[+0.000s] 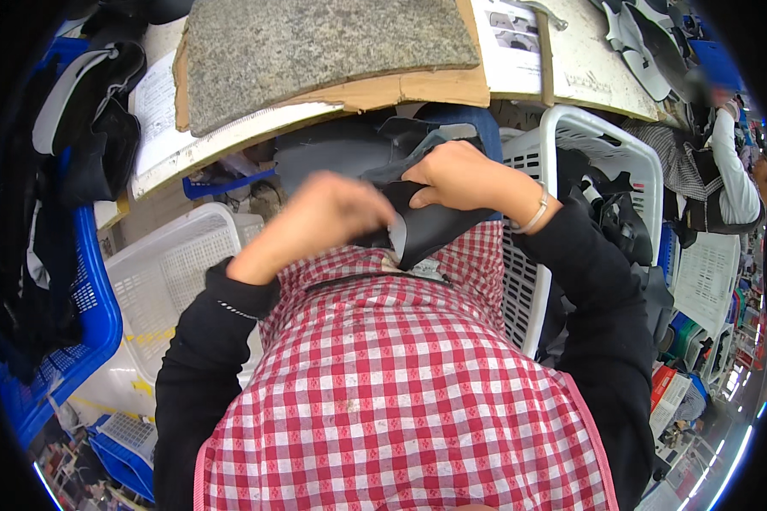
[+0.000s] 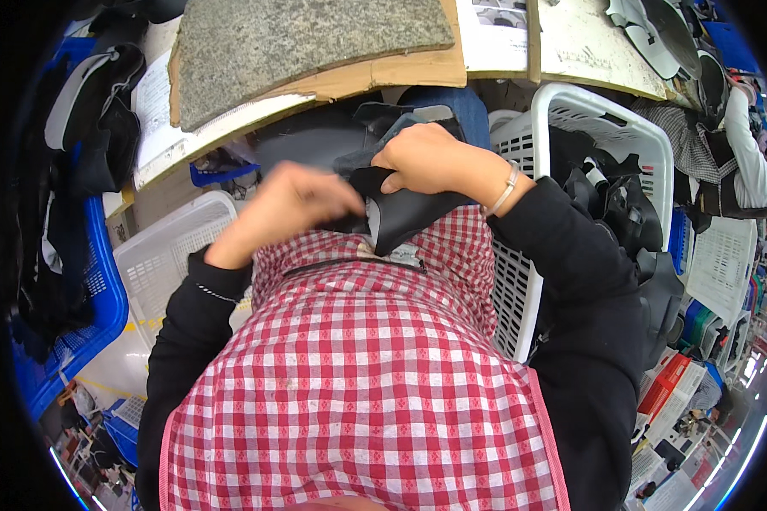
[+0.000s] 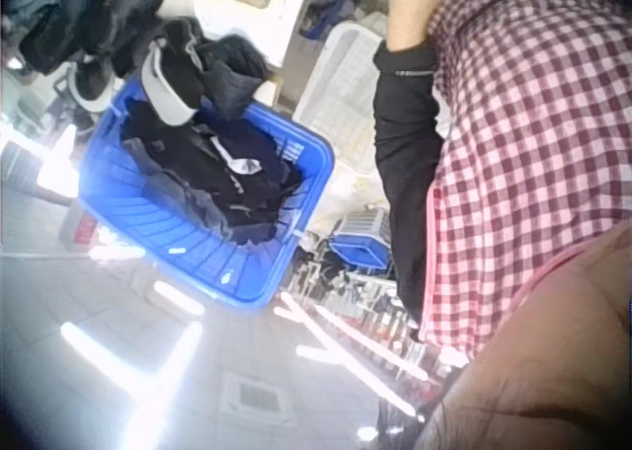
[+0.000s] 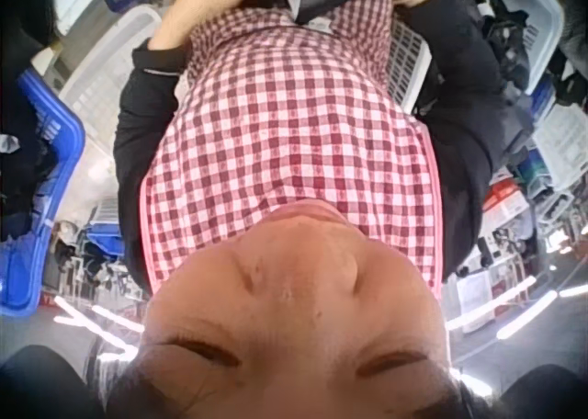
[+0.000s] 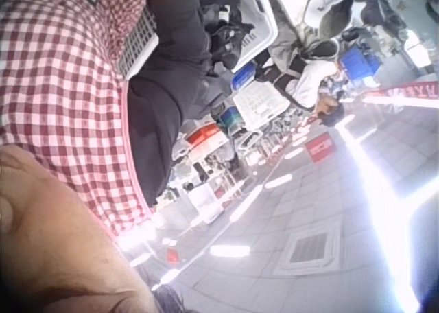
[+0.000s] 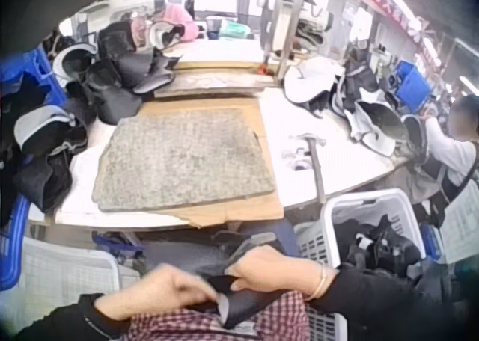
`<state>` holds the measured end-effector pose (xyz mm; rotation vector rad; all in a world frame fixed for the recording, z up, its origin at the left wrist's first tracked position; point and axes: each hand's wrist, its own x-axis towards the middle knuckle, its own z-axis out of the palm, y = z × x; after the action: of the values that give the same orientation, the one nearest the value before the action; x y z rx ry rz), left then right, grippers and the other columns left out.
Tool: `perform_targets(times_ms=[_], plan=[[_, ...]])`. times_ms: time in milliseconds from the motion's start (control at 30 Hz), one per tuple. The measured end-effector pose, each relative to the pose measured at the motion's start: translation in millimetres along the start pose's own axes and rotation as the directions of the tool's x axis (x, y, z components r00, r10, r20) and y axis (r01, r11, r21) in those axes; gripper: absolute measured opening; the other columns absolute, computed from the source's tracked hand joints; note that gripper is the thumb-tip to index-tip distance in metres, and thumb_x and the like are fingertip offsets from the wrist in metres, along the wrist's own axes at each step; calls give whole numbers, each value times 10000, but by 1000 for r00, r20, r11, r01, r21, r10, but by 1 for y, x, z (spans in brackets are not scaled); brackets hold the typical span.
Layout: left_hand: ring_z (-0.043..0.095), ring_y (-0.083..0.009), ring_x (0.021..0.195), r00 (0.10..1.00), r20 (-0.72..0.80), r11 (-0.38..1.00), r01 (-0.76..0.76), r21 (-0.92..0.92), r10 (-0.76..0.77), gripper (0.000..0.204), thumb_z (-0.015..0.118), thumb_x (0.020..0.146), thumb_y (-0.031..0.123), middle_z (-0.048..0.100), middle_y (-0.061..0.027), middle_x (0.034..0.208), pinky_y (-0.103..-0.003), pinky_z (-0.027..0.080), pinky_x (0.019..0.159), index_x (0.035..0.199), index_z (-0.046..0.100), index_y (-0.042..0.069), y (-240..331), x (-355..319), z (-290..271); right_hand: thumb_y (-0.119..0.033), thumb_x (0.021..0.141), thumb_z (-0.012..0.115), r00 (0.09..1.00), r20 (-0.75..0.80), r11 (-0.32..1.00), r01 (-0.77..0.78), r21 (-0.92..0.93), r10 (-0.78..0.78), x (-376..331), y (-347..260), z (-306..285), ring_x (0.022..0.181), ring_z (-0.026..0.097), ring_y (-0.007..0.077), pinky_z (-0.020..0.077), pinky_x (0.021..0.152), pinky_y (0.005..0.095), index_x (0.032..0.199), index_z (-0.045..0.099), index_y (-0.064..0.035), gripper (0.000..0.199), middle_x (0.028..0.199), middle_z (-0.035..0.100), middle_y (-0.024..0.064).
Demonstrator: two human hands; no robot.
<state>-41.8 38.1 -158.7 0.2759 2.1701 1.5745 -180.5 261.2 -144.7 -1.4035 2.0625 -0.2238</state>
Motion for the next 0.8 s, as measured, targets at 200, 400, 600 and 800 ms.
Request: perform_targets(times_ms=[200,400,600,800], plan=[[617,-165,802,984,-163,979,105,177,-76,212,779,897,154,678,-73,915,-307,499,736,1016,723,-12,3,29,-29,-304,806,811,969,-228,987,61,-149,-94,-16,-4,11,732,721,308,547,645,424,891,749,-126,206,717,707,92],[638,-249,734,981,-193,975,9,222,35,211,751,909,199,675,-104,789,-360,506,707,943,741,-9,-7,65,-1,-236,782,759,922,-324,961,135,-242,-212,-18,-15,12,691,709,268,530,621,398,799,710,-125,123,685,684,64],[603,-131,619,980,-87,980,187,64,-181,286,753,912,237,678,-35,685,-304,489,610,847,745,-41,-14,81,-18,-191,730,687,846,-478,889,-12,-457,-235,-18,-39,24,789,620,193,458,763,349,702,676,-161,42,700,614,-11],[684,-104,802,957,-113,881,197,-431,-269,228,716,954,86,760,-68,956,-250,556,750,1138,751,-43,-18,27,-24,-256,693,824,841,-536,958,-92,-272,-71,-25,-24,24,886,582,205,416,859,381,836,774,-177,171,792,614,-36]])
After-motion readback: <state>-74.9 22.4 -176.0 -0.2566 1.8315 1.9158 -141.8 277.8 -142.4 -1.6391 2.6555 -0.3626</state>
